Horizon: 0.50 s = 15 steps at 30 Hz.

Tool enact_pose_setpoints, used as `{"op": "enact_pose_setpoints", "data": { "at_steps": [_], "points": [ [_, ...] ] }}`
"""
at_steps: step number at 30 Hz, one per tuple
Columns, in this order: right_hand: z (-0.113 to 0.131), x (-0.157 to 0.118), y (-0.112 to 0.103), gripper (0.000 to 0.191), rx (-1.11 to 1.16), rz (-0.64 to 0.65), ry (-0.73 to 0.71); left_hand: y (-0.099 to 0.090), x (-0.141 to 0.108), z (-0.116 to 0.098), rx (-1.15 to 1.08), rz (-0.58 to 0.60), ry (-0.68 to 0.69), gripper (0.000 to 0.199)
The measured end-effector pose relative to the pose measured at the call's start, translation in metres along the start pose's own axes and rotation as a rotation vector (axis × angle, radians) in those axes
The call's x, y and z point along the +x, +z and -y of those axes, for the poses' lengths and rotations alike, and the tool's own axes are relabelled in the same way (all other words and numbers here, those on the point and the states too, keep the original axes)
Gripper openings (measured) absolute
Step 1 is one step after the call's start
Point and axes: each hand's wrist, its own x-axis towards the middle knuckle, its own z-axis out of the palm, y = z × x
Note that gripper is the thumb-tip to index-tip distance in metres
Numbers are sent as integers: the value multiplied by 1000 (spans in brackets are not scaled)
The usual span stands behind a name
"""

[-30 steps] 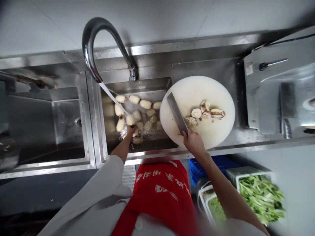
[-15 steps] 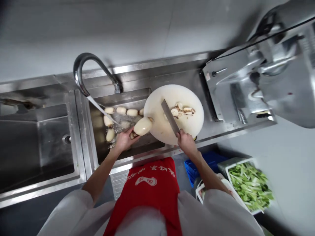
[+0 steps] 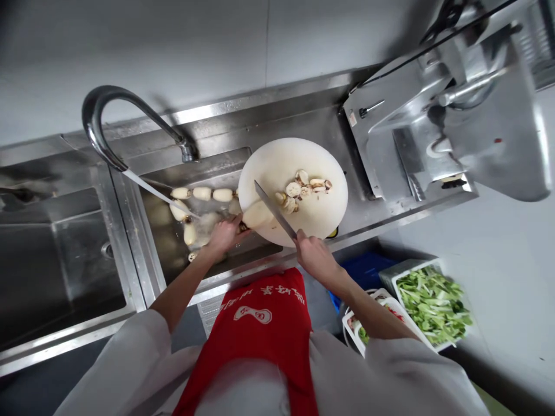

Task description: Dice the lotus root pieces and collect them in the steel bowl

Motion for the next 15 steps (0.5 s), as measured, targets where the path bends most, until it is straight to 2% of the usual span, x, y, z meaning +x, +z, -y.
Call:
{"op": "enact_pose_setpoints", "data": {
  "at_steps": [4, 6, 8, 12, 15],
  "points": [
    [3, 0, -7, 24, -37, 45, 17, 3, 0, -1, -27, 7, -21, 47],
    [6, 9, -7, 25, -43, 66, 16, 4, 1, -2, -51, 8, -15, 47],
    [13, 28, -2, 26, -33, 71, -3, 4, 1, -1, -71, 13, -11, 48],
    [29, 83, 15, 29, 8, 34, -73, 8, -2, 5, -108, 13, -15, 52],
    [23, 105, 19, 32, 35, -37, -90, 13, -3, 6, -141, -29, -5, 55]
  ]
}}
